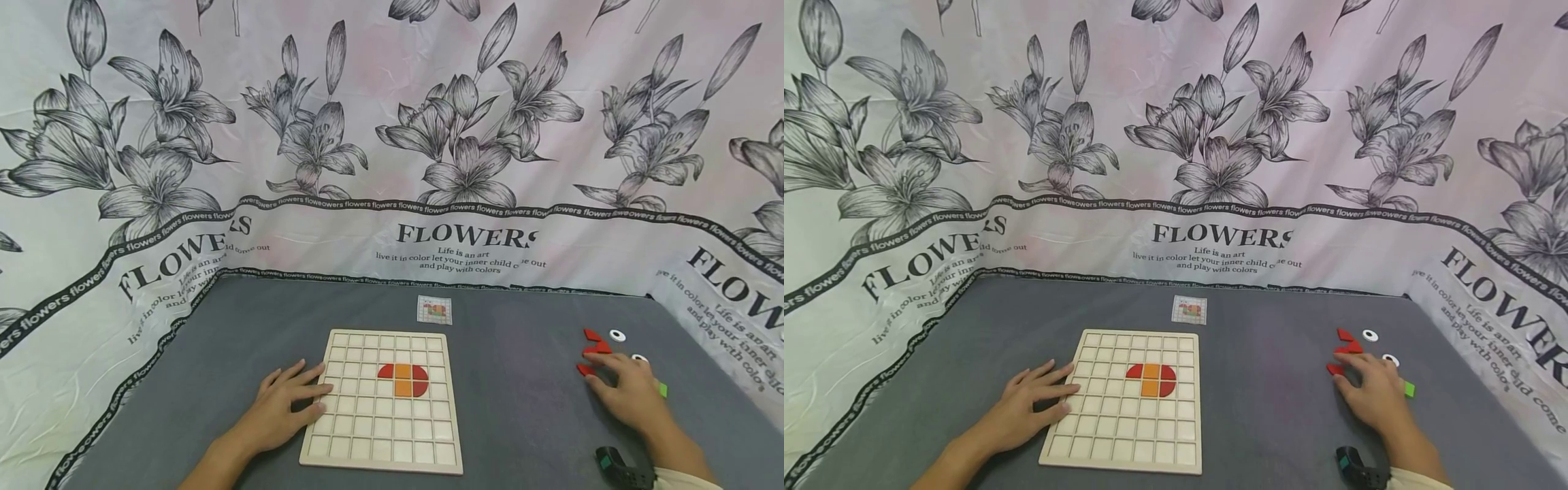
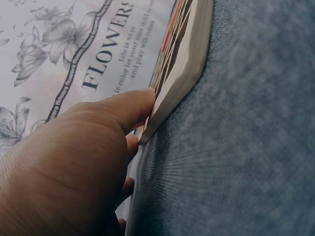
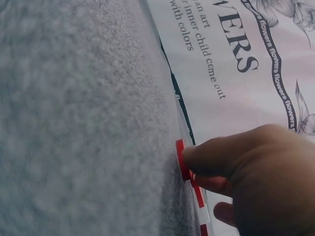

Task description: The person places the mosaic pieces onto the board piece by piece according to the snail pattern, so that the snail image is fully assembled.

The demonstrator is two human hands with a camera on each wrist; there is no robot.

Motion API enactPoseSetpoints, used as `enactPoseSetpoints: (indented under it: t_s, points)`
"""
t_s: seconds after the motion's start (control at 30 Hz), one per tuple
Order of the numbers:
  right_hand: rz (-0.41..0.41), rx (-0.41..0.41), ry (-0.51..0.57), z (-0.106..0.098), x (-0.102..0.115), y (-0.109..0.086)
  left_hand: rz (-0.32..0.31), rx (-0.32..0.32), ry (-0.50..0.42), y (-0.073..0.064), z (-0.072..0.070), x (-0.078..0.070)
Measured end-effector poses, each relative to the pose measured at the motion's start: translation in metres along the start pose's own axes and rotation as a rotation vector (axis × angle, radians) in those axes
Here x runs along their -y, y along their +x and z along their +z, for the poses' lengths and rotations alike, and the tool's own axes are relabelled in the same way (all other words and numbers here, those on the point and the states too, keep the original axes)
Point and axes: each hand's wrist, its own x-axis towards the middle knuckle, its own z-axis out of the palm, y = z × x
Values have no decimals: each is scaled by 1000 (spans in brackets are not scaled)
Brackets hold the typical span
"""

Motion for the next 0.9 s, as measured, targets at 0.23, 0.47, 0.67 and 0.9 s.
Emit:
enactPoseSetpoints:
  t_s: [0.23,0.47,0.67,0.9]
  points:
    - [-22,30,-62,5,2,1,-5,7,-3,0,-2,0]
    - [-61,-29,-47,5,6,2,-7,3,-1,-1,-2,0]
    - [-46,-131,8,-4,17,5,-9,-2,4,0,-1,0]
    - [-71,-210,50,-14,37,14,-9,12,-2,1,0,-1]
